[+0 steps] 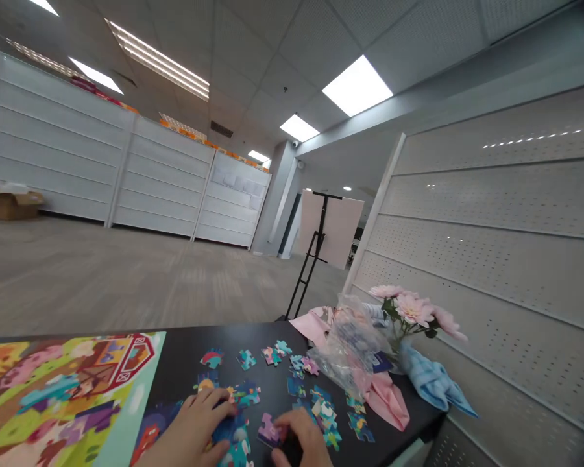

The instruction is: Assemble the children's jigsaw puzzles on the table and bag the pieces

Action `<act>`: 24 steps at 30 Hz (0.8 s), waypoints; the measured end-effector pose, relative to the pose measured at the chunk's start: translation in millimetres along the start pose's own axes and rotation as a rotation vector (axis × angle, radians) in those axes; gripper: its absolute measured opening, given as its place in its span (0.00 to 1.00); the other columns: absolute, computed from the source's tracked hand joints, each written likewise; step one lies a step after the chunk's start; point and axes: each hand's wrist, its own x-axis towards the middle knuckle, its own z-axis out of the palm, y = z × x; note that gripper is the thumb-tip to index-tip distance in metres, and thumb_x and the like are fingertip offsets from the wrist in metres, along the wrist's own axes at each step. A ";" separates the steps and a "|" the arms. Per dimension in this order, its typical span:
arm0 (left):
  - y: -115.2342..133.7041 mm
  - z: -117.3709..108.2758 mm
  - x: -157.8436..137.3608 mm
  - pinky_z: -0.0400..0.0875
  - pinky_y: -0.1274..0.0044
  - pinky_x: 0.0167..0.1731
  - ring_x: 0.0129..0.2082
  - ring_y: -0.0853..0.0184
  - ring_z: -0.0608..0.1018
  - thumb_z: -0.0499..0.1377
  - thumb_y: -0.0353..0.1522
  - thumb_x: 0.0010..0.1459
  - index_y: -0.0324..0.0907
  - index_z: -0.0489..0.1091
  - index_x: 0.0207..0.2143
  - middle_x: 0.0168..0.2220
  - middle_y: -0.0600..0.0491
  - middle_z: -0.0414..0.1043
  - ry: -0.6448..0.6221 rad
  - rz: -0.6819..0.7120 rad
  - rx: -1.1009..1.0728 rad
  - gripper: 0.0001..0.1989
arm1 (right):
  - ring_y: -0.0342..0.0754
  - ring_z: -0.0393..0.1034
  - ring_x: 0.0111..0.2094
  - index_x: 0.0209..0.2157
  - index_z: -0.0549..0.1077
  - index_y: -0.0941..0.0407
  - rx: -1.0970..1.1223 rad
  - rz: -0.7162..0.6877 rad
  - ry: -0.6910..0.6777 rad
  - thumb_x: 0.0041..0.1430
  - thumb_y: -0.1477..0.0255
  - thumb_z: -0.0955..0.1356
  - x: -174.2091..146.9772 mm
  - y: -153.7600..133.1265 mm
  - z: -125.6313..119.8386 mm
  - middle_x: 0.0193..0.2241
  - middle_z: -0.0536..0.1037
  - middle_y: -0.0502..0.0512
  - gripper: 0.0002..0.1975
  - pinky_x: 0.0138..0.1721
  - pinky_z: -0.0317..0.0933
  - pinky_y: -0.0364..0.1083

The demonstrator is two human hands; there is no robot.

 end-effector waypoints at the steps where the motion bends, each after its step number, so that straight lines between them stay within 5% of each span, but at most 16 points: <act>1: 0.6 -0.6 -0.5 0.54 0.57 0.64 0.65 0.51 0.63 0.59 0.31 0.59 0.50 0.71 0.56 0.64 0.49 0.64 0.005 0.005 -0.003 0.22 | 0.51 0.75 0.38 0.43 0.76 0.51 0.005 0.051 0.042 0.53 0.74 0.69 5.5 5.8 -7.2 0.35 0.80 0.52 0.14 0.42 0.67 0.45; 5: 1.8 -2.3 -1.7 0.54 0.57 0.64 0.65 0.52 0.64 0.59 0.30 0.57 0.49 0.71 0.55 0.64 0.48 0.64 0.018 0.005 -0.009 0.22 | 0.53 0.77 0.39 0.45 0.78 0.55 -0.141 0.327 0.117 0.62 0.69 0.61 49.6 45.3 -40.6 0.39 0.82 0.58 0.17 0.43 0.68 0.48; 12: -5.5 2.2 0.6 0.59 0.57 0.61 0.62 0.51 0.67 0.60 0.30 0.54 0.50 0.72 0.54 0.61 0.48 0.67 0.053 0.045 -0.009 0.23 | 0.54 0.77 0.33 0.29 0.82 0.54 -0.240 0.331 -0.008 0.57 0.61 0.66 84.8 96.0 -50.7 0.27 0.83 0.55 0.16 0.39 0.67 0.47; 19: -9.7 5.7 -0.9 0.57 0.56 0.62 0.62 0.51 0.66 0.60 0.32 0.55 0.50 0.71 0.54 0.60 0.47 0.67 0.087 0.069 -0.018 0.22 | 0.58 0.73 0.52 0.46 0.79 0.55 -0.276 0.238 0.001 0.54 0.68 0.65 75.8 67.0 -45.1 0.48 0.81 0.61 0.19 0.57 0.61 0.53; 24: -12.2 7.4 2.0 0.59 0.57 0.60 0.60 0.51 0.67 0.60 0.31 0.55 0.51 0.71 0.54 0.59 0.48 0.67 0.100 0.077 -0.006 0.22 | 0.55 0.71 0.57 0.45 0.80 0.53 -0.071 0.032 -0.211 0.50 0.75 0.66 84.4 23.0 -6.9 0.54 0.78 0.58 0.20 0.61 0.59 0.52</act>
